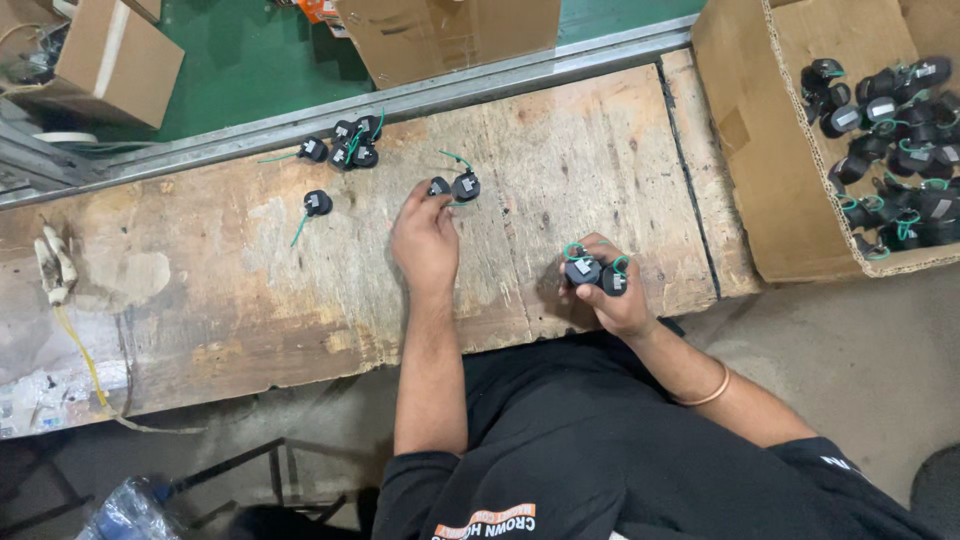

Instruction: The person picks up black plug components with green wires from the workbench, coils and secures each wire, and places the bundled components into a cardboard box beside the bench, working through the pile one item at a time.

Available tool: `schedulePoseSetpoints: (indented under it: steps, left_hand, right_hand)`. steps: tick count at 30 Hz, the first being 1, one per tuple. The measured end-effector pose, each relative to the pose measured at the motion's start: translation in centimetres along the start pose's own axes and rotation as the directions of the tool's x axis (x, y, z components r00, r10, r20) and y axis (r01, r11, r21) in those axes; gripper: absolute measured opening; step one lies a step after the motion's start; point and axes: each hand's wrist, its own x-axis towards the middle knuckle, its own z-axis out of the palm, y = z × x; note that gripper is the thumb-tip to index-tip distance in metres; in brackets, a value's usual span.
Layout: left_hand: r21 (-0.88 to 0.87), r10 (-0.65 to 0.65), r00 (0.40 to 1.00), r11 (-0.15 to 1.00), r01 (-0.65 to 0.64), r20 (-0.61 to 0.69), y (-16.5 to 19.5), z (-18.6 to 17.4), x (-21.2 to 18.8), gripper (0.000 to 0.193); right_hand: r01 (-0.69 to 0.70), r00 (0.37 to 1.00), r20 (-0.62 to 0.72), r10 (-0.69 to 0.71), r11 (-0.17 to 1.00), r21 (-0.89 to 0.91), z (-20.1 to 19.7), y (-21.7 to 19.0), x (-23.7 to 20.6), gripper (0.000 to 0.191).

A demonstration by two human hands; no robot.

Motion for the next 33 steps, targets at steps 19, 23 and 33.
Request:
schedulePoseSetpoints:
  steps: [19,23,33]
  left_hand:
    - [-0.909,0.520,0.818,0.416,0.007,0.244,3.9,2.0,-3.4,0.017]
    - [-0.853,0.565,0.810,0.491,-0.175,0.158,5.5,2.3,-3.1,0.023]
    - [-0.754,0.474,0.869,0.621,-0.216,0.141,6.2,1.7,-4.0,0.023]
  right_hand:
    - [-0.309,0.948,0.102,0.300,0.802,0.512,-0.6,0.1,0.2,0.065]
    - [-0.392,0.919,0.152,0.365,0.795,0.463,-0.7,0.3,0.0,0.070]
    - [-0.343,0.935,0.086,0.343,0.822,0.455,-1.2,1.0,-0.4,0.070]
